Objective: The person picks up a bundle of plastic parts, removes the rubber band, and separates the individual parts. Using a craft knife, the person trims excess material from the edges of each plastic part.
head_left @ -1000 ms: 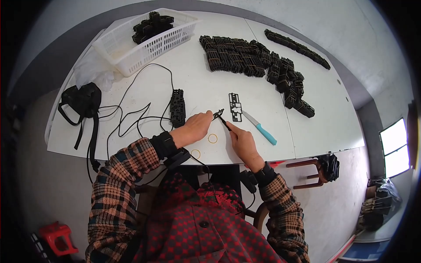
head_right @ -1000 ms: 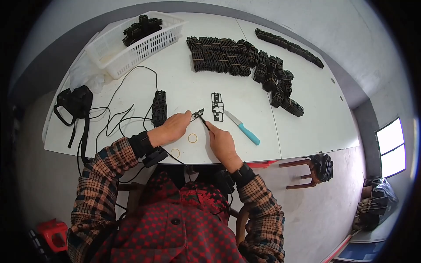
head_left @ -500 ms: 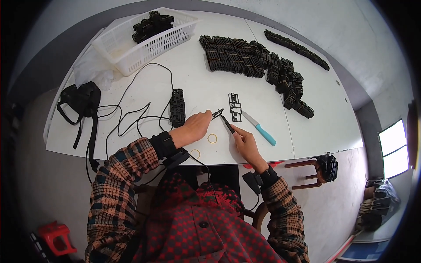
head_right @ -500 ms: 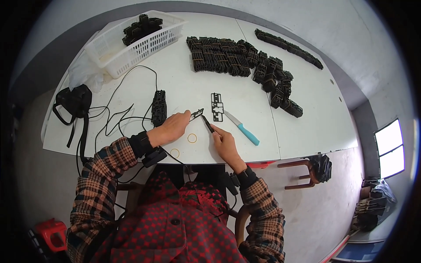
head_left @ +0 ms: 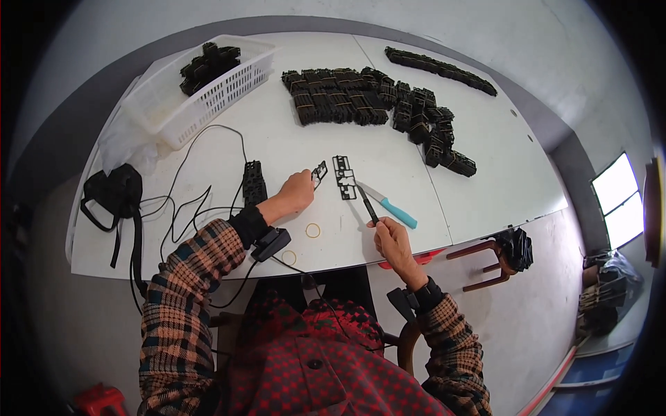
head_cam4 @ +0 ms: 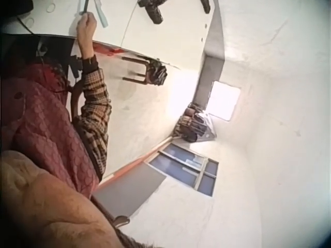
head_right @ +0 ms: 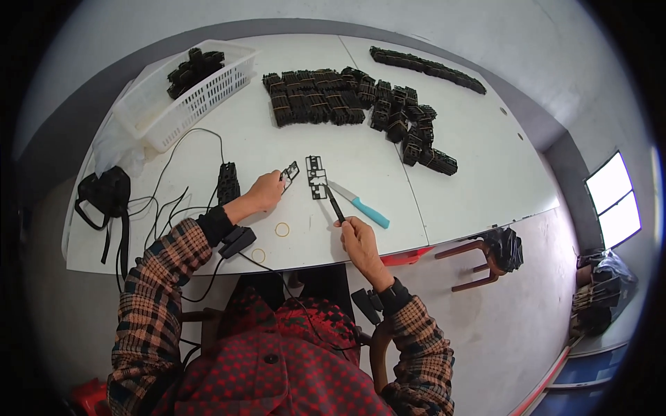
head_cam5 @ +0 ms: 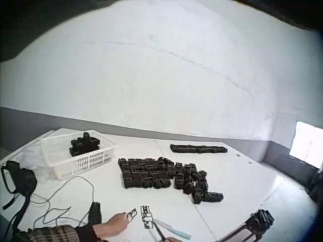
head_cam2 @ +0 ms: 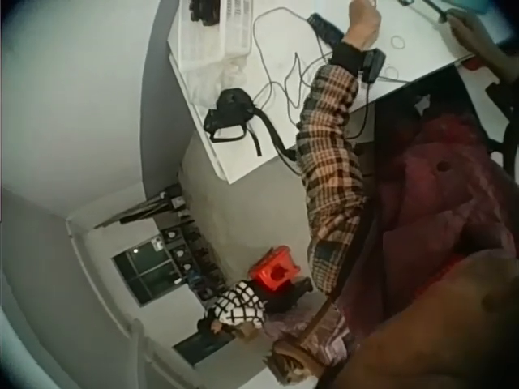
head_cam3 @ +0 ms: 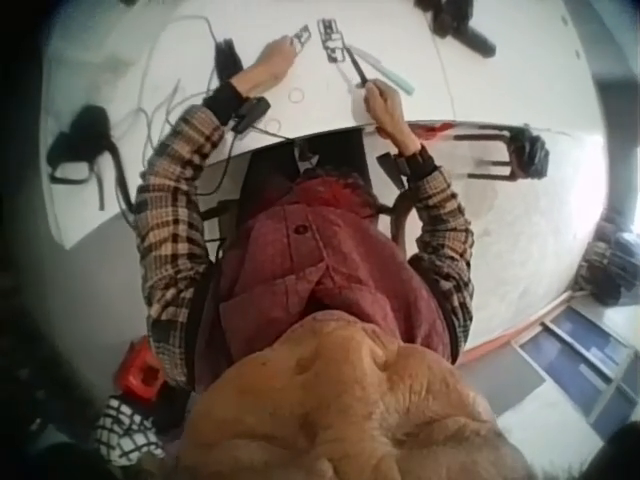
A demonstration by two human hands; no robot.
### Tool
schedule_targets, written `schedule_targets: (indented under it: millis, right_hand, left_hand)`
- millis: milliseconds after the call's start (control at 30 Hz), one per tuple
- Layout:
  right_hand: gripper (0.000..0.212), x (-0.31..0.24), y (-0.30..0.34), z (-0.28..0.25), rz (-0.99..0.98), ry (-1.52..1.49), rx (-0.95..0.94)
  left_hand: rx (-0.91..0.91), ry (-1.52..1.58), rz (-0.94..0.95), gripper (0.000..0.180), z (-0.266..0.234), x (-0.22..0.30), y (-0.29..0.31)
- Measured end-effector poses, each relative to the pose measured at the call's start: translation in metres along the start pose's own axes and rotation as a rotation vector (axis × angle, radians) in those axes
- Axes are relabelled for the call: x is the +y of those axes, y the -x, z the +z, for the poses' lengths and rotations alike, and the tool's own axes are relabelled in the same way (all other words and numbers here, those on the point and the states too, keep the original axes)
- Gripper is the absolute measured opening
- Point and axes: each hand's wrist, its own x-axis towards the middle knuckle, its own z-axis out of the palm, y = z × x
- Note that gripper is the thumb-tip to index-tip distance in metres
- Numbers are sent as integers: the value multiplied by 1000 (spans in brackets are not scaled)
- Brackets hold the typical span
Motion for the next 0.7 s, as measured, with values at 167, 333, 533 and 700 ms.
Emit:
schedule_targets:
  millis: [167, 333, 533, 700]
  right_hand:
    - [24, -35, 10, 9, -15, -171, 21]
    - [27, -33, 11, 9, -151, -176, 69]
    - [28, -47, 5, 20, -154, -340, 67]
    - [26, -55, 5, 18, -135, -272, 73]
  left_hand:
    - [-116, 384, -280, 22, 1, 28, -30]
    - [-79, 523, -321, 30, 8, 41, -52]
    - [282, -486, 260, 35, 21, 0, -57]
    - [294, -207, 521, 31, -40, 54, -20]
